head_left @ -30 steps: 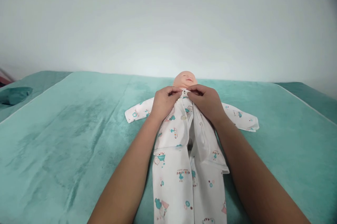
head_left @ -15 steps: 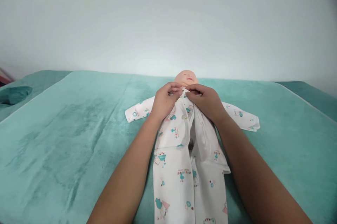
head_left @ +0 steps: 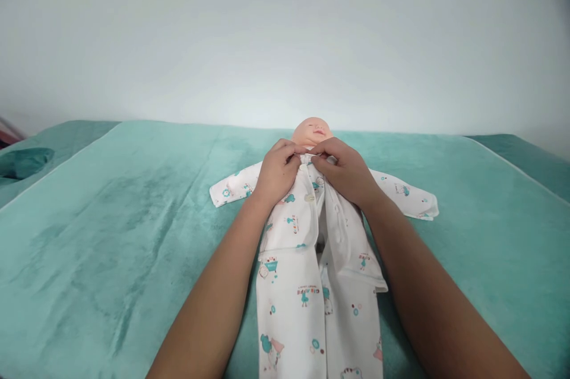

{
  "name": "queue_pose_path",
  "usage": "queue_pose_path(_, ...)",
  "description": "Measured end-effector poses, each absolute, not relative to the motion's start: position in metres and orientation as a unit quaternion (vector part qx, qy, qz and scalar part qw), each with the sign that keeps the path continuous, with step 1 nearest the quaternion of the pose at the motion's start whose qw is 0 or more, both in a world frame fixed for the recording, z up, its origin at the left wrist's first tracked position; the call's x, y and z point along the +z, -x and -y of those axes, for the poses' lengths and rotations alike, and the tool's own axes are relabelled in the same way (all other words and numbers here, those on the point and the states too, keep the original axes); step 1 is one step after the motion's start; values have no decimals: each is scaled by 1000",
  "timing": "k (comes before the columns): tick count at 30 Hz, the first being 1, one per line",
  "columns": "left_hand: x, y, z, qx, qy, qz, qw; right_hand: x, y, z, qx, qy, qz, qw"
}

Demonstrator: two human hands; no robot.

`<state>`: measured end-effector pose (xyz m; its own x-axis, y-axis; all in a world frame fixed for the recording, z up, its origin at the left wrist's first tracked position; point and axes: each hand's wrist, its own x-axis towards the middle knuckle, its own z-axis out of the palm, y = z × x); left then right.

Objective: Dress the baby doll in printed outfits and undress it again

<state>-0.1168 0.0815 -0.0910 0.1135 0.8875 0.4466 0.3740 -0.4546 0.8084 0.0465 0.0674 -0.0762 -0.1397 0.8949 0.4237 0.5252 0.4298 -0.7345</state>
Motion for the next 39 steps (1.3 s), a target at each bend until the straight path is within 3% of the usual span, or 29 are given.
queue_pose_path(8, -95, 120, -83, 494, -727, -427, 212, -78, -45, -66, 240, 517, 632, 525)
queue_pose_path(18, -97, 122, -82, 507, -746, -388, 190, -72, -41, -58, 191, 546, 648, 495)
queue_pose_path(23, -96, 127, -64, 520, -719, -421, 187, -63, -40, -53, 185, 584, 673, 415)
queue_pose_path(30, -81, 131, -47, 476, -699, -434, 310, -37, -49, -26, 147, 588, 775, 179)
queue_pose_path(39, -69, 142, -46, 407, -696, -420, 416, -30, -34, -9, 68, 625, 764, 145)
